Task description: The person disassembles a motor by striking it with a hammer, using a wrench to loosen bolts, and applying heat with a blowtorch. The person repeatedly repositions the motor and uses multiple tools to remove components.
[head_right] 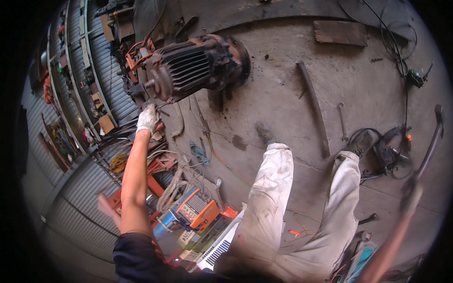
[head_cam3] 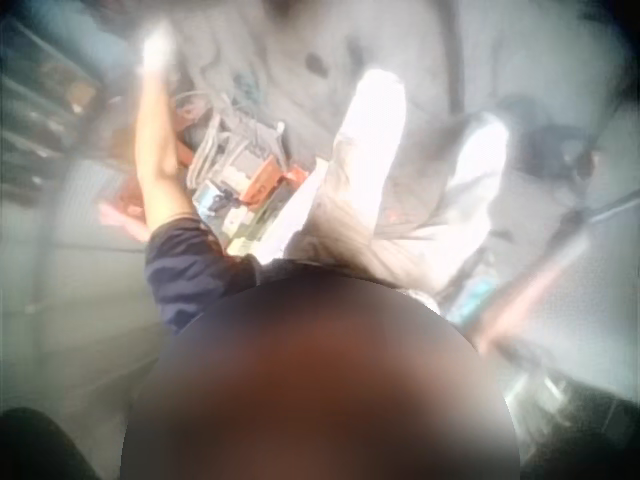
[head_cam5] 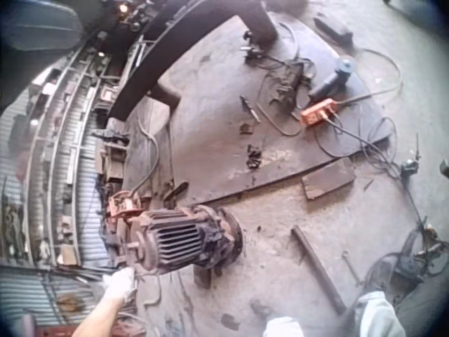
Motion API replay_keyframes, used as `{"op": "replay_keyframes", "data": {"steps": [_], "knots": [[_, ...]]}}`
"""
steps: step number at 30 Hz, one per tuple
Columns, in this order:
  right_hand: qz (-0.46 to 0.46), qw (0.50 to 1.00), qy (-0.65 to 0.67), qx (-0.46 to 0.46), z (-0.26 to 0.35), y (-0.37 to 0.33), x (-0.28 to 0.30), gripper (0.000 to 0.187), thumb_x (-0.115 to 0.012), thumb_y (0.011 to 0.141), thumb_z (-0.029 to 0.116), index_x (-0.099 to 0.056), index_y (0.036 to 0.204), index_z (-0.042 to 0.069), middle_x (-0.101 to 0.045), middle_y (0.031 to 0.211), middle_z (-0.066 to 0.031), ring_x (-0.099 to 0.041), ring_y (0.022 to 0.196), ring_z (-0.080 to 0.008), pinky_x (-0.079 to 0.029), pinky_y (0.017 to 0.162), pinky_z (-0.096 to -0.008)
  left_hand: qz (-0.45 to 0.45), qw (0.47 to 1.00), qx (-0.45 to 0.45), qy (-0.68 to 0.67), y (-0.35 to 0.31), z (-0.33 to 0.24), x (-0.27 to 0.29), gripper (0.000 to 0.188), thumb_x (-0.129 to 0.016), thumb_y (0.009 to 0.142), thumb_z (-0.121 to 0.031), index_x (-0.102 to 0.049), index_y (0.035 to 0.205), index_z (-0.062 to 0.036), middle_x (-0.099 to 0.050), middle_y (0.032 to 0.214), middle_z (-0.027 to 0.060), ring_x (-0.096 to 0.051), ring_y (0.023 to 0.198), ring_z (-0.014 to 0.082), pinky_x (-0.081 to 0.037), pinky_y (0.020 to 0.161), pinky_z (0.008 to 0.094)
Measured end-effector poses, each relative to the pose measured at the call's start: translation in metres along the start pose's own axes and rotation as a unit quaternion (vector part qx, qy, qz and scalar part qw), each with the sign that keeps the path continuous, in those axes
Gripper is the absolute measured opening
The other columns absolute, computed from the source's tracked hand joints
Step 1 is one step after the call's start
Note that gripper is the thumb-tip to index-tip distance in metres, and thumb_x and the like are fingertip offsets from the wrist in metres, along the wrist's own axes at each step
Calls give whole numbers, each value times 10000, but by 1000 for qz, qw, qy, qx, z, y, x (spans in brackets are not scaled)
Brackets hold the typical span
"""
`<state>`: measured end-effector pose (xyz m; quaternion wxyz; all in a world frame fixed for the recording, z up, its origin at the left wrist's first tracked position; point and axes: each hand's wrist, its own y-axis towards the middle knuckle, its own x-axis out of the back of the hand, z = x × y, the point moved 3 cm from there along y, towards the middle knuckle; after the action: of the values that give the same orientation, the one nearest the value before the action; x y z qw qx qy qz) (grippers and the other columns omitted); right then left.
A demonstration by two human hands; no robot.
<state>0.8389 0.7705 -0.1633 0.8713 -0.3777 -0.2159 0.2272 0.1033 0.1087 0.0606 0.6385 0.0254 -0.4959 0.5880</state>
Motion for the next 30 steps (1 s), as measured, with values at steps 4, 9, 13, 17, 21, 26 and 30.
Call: {"op": "replay_keyframes", "data": {"steps": [4, 9, 13, 17, 21, 26, 30], "knots": [[-94, 989, -98, -57, 48, -201, -156, 579, -686, 907, 330, -483, 1327, -14, -492, 640, 9, -538, 516, -125, -443, 464, -272, -18, 1000, -22, 6, 2, 3, -8, 172, -613, 884, -208, -655, 957, -58, -717, 937, 192, -692, 925, 372, -532, 817, 489], [125, 984, 92, -90, 169, -215, -350, 347, -633, 977, 270, -535, 1254, 86, -525, 762, 19, -502, 554, -115, -451, 497, -289, -81, 991, -92, -51, 7, 4, -4, 182, -637, 865, -259, -679, 901, -85, -730, 891, 159, -708, 874, 337, -526, 773, 480], [217, 961, -153, 78, 177, -282, -478, 552, -699, 937, 180, -472, 1402, -12, -663, 982, -73, -625, 749, -120, -550, 641, -284, -71, 959, -171, -213, 6, 19, -8, 424, -637, 924, -488, -698, 961, -70, -730, 971, 168, -695, 962, 360, -524, 828, 485], [239, 912, -270, 194, 171, -377, -575, 620, -712, 908, 78, -445, 1467, 62, -682, 1021, -91, -679, 814, -162, -572, 741, -308, 21, 915, -149, -373, 2, 36, -22, 476, -574, 965, -523, -699, 1038, -69, -722, 1012, 179, -677, 1002, 372, -520, 861, 477], [238, 884, -326, 238, 201, -410, -649, 589, -739, 887, 301, -520, 1352, 13, -683, 1082, -292, -675, 1029, -454, -539, 840, -470, -30, 923, -196, -331, 3, 32, -28, 446, -550, 985, -507, -707, 964, -89, -726, 986, 182, -685, 962, 381, -530, 835, 482], [204, 844, -263, 421, 216, -429, -677, 533, -712, 914, 137, -486, 1373, -15, -705, 1087, -215, -701, 966, -289, -530, 853, -374, -79, 923, -200, -320, 14, 32, -28, 399, -572, 976, -465, -731, 971, -99, -734, 956, 177, -705, 928, 376, -547, 805, 496], [178, 837, -369, 362, 202, -410, -705, 532, -691, 939, 272, -497, 1365, 20, -703, 1072, -248, -702, 979, -381, -527, 855, -418, -54, 923, -198, -326, 14, 31, -29, 358, -582, 968, -423, -739, 1031, -107, -739, 997, 178, -710, 969, 379, -554, 838, 491]]}}
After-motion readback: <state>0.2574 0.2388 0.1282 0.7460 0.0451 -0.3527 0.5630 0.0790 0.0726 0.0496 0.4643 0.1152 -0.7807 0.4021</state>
